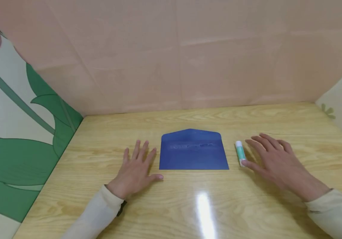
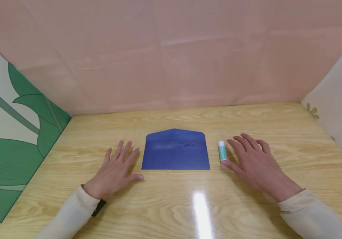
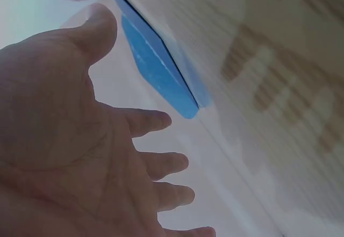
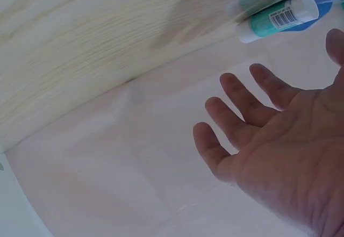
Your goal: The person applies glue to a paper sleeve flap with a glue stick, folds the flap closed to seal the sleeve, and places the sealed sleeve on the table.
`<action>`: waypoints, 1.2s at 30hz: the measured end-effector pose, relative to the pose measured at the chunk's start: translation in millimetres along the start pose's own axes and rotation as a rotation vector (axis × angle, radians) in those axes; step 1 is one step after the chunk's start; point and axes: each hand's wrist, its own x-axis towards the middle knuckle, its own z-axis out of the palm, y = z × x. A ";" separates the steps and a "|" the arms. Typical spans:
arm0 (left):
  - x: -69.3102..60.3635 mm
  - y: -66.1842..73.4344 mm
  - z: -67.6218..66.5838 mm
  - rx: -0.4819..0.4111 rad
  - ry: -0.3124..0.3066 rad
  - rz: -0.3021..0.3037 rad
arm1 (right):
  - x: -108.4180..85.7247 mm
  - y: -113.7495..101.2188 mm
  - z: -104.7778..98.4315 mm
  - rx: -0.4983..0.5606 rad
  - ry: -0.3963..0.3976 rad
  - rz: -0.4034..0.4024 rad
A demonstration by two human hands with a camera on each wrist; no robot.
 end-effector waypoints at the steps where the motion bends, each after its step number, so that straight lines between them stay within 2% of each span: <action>1: 0.2 0.1 -0.3 0.003 0.000 0.001 | 1.3 -0.3 -0.2 0.004 -0.008 0.007; 6: 0.9 0.7 0.3 0.018 0.003 0.016 | 7.9 -4.6 -1.5 0.014 -0.043 0.039; 12: -0.4 -0.2 5.8 0.031 -0.025 0.030 | 19.1 -10.5 4.9 0.020 -0.089 0.038; 21: 5.3 0.8 2.9 0.086 0.005 0.075 | 25.8 -7.7 3.9 0.045 -0.181 0.085; 29: 4.2 10.1 3.1 0.284 0.086 0.148 | 26.5 -4.6 4.2 0.041 -0.185 0.059; 36: 0.8 17.9 4.2 0.288 0.091 0.230 | 26.9 -3.7 3.8 0.052 -0.167 0.040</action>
